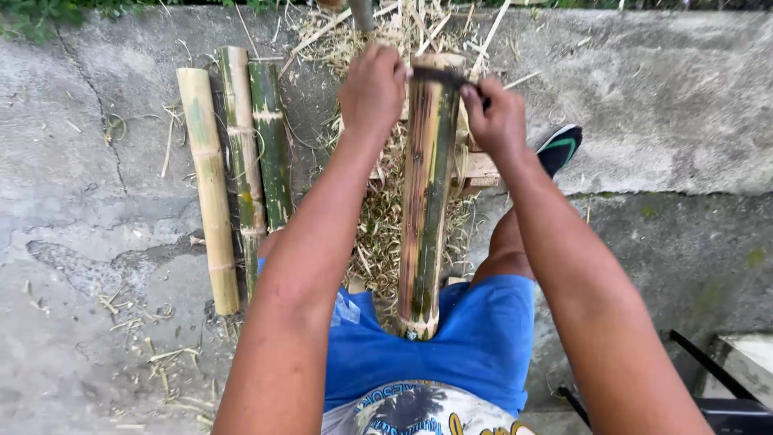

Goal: Scraping the outer layer of a bamboo stalk using a sickle-style blade.

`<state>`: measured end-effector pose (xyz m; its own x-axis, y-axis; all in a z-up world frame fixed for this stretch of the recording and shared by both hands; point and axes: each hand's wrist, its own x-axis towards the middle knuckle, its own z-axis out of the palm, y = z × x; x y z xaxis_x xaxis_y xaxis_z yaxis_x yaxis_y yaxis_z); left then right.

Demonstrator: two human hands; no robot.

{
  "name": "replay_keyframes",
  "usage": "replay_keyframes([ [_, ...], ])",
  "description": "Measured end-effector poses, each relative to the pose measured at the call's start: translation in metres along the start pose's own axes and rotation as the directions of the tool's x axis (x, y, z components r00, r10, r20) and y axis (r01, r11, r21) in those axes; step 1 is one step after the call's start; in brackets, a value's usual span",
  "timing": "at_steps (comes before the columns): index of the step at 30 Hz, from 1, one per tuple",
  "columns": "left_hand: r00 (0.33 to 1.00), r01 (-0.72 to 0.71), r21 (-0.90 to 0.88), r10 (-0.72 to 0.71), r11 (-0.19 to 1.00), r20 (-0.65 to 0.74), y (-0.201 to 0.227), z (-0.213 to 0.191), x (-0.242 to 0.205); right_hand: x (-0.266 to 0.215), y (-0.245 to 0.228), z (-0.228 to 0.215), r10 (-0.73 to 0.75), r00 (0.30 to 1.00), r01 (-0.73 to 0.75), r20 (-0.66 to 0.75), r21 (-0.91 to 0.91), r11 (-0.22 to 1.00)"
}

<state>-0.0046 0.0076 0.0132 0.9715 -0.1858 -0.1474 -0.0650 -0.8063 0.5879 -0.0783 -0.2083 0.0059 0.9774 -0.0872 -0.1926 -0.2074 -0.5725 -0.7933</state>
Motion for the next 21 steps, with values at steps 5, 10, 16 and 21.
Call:
replay_keyframes([
  [5, 0.993, -0.072, 0.015, 0.073, 0.997, -0.093, -0.003, -0.007, 0.008, 0.007, 0.003, 0.0, -0.279, 0.946, 0.258, -0.165, -0.138, 0.956],
  [10, 0.981, -0.164, 0.051, 0.168, 0.985, -0.099, -0.009, 0.003, -0.013, -0.023, -0.003, -0.003, -0.228, 0.967, 0.214, -0.115, -0.121, 0.969],
  [16, 0.999, -0.039, 0.11, 0.04, 0.993, -0.007, 0.0, -0.003, -0.039, -0.052, 0.0, 0.001, -0.222, 0.967, 0.205, -0.123, -0.141, 0.969],
  [21, 0.993, -0.112, 0.161, 0.105, 0.981, 0.054, 0.005, -0.009, -0.069, -0.082, -0.005, 0.004, -0.236, 0.963, 0.216, -0.13, -0.154, 0.964],
])
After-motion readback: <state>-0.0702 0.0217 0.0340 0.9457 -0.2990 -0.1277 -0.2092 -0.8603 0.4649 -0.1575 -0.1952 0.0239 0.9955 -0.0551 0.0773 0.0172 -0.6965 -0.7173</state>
